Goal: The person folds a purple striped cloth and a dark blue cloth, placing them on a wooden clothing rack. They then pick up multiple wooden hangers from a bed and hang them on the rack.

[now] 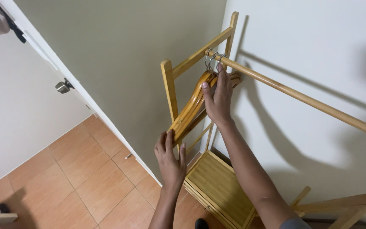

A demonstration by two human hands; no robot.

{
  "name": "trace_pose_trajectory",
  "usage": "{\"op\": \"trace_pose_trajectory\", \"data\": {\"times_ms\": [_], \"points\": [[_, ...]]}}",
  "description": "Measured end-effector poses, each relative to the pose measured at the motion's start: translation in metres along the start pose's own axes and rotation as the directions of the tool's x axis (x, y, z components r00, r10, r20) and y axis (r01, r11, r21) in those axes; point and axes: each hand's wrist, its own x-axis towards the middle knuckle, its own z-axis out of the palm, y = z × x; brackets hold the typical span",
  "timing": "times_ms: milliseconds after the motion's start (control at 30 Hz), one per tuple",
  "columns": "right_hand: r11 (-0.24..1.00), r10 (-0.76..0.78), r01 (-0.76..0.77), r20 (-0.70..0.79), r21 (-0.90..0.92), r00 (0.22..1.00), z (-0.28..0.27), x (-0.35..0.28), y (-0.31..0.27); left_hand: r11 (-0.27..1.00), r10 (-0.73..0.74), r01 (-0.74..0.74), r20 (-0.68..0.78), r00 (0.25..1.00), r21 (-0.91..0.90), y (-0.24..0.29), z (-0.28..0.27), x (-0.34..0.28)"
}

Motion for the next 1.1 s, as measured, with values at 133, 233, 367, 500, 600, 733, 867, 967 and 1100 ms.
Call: {"op": "trace_pose_trajectory", "data": {"times_ms": [133, 233, 367, 500, 600, 733, 867, 967, 1100], "points": [[0.977, 0.113, -0.123, -0.064, -0.174, 0.992, 0.009, -0.002, 0.014, 0.997, -0.082, 0.082, -0.015, 0.997, -0.009, -0.008, 0.009, 0.002], [0.995, 0.004, -0.013, -0.096, -0.098, 0.995, 0.014, -0.008, 0.021, 0.997, -0.079, 0.08, -0.022, 0.997, 0.017, -0.012, 0.011, 0.002], [0.992, -0.099, 0.108, -0.112, 0.072, 0.989, 0.015, -0.028, 0.026, 0.999, -0.046, 0.047, -0.038, 0.998, 0.022, -0.018, 0.012, 0.001], [0.991, -0.006, 0.017, -0.082, 0.129, 0.997, 0.015, -0.051, 0.036, 0.998, -0.061, 0.06, -0.037, 0.997, -0.025, -0.024, 0.014, -0.003], [0.992, 0.048, -0.039, -0.072, 0.124, 0.996, 0.016, -0.072, 0.054, 0.997, -0.061, 0.059, -0.033, 0.998, -0.056, -0.019, 0.011, -0.006], [0.972, 0.202, -0.195, -0.044, 0.134, 0.978, 0.02, -0.1, 0.068, 0.998, -0.059, 0.059, -0.001, 0.998, -0.021, -0.022, 0.007, -0.011], [0.92, 0.375, -0.375, 0.019, 0.118, 0.927, 0.032, -0.138, 0.088, 0.994, -0.09, 0.091, 0.027, 0.996, -0.057, -0.027, 0.007, -0.024], [0.909, 0.409, -0.41, 0.038, 0.078, 0.912, 0.049, -0.172, 0.107, 0.994, -0.085, 0.085, 0.006, 0.996, -0.066, -0.029, -0.001, -0.036], [0.89, 0.444, -0.45, 0.082, 0.08, 0.892, 0.067, -0.225, 0.117, 0.98, -0.197, 0.199, 0.116, 0.974, -0.004, -0.051, -0.01, -0.066]]}}
